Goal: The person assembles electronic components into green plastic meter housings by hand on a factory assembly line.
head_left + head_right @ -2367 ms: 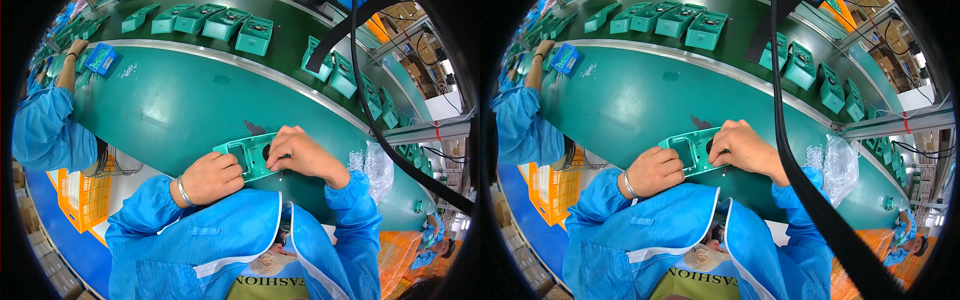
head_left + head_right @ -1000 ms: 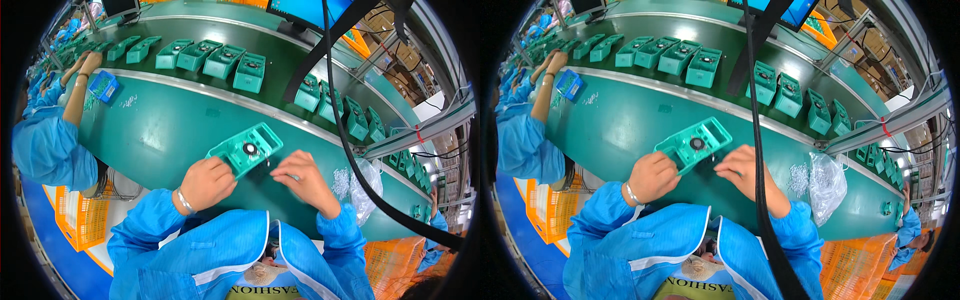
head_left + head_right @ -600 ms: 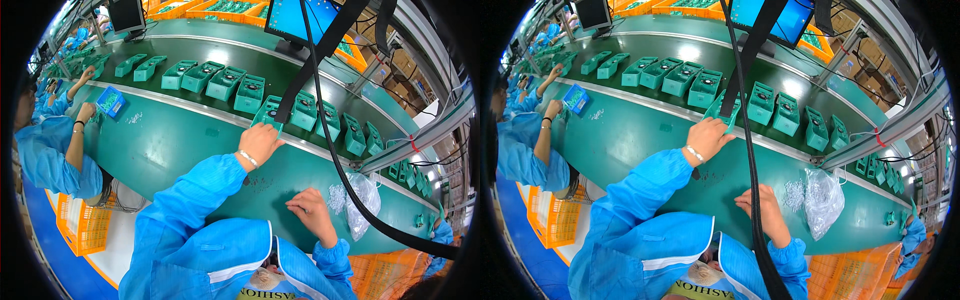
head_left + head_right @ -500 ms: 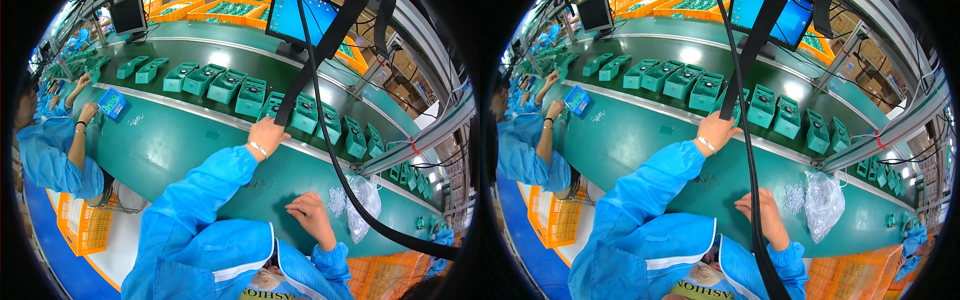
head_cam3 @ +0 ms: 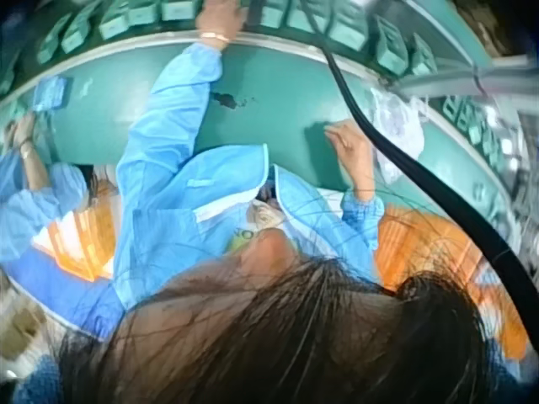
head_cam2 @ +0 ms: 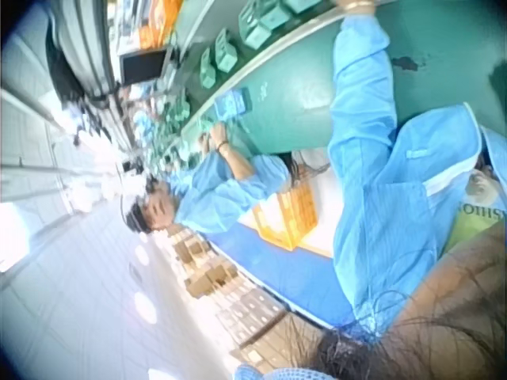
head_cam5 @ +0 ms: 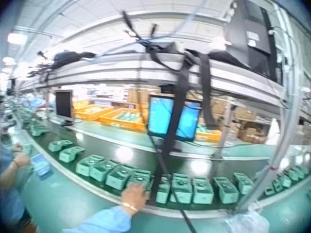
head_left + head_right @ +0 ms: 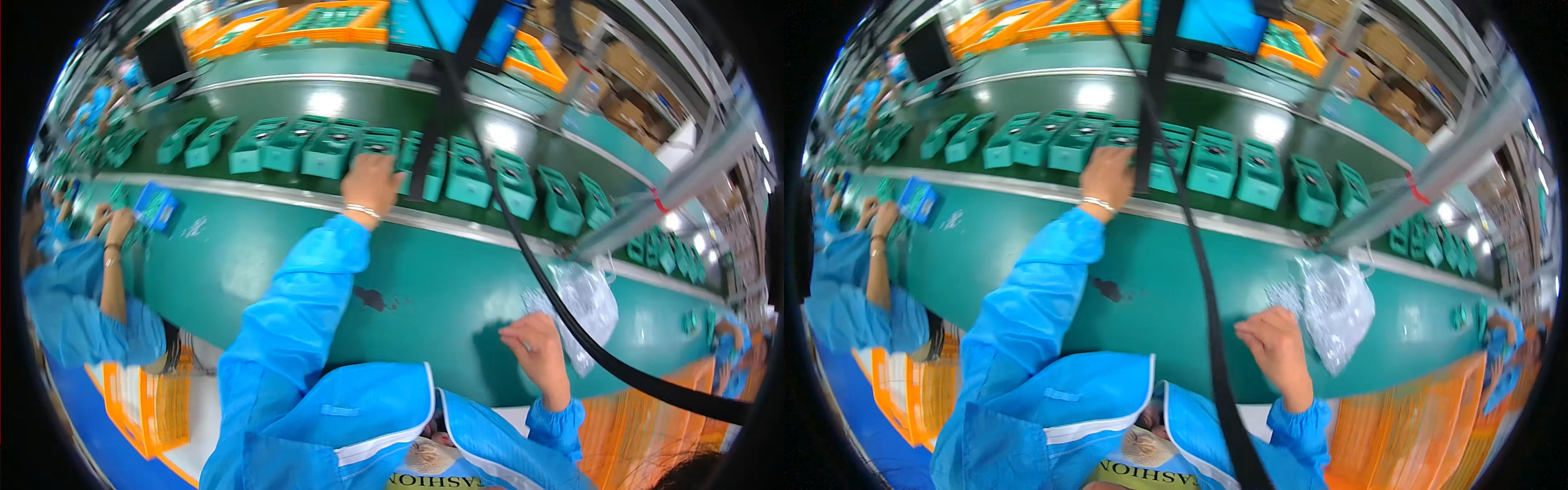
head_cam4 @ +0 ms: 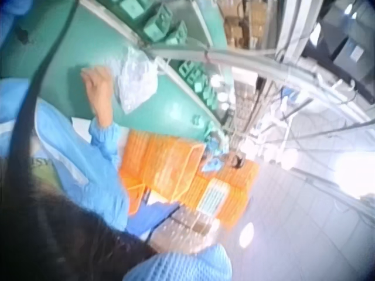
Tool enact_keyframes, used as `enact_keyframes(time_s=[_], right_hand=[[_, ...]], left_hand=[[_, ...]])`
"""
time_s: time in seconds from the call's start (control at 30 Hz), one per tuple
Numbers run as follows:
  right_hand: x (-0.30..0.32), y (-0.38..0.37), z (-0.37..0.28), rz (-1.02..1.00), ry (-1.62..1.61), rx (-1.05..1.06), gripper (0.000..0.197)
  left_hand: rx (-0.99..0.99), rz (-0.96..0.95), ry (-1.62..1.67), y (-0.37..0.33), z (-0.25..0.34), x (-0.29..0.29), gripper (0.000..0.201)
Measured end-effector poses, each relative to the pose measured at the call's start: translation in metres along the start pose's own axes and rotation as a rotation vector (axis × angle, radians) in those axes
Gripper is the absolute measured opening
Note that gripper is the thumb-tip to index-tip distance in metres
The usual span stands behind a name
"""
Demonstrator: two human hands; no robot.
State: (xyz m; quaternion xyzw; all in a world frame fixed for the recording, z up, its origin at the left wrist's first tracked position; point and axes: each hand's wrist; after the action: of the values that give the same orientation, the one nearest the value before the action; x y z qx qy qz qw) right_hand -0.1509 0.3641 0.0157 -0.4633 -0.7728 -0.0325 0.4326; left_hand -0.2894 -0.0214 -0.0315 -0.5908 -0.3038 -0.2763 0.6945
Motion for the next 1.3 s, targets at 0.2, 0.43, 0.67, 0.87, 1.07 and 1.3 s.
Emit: enact_keyframes(time_s=[0.2,0.43,0.67,0.87,1.07,1.3], right_hand=[[0.032,-0.004,0.026,0.15,0.072,-0.113,0.008],[0.03,-0.02,0.072,0.24,0.186,-0.154,0.006],[0.023,-0.036,0.103,0.213,0.371,-0.122,0.006],[0.016,-0.042,0.102,0.179,0.404,-0.182,0.005],[0.013,-0.047,0.094,0.111,0.36,-0.22,0.006],[0.011,-0.045,0.096,0.202,0.3,-0.249,0.007]], left_hand=[[-0.029,-0.196,-0.067,0.006,-0.033,0.001,0.023],[-0.164,-0.08,0.012,0.038,-0.035,0.053,0.019],[-0.231,-0.056,0.098,0.1,-0.03,0.121,0.017],[-0.251,-0.101,0.138,0.139,-0.023,0.164,0.018],[-0.231,-0.19,0.191,0.165,-0.011,0.187,0.019],[-0.268,-0.23,0.246,0.181,-0.004,0.2,0.021]])
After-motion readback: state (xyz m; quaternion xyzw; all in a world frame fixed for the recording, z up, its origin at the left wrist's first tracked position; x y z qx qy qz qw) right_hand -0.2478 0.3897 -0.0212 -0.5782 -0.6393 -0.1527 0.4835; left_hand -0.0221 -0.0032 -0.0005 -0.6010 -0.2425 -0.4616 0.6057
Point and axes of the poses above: each hand's wrist, its own y-axis away from the middle knuckle, its own x-axis out of the back of the hand, z = x × y, and after that the axes turned 9 degrees about -y, right-handed
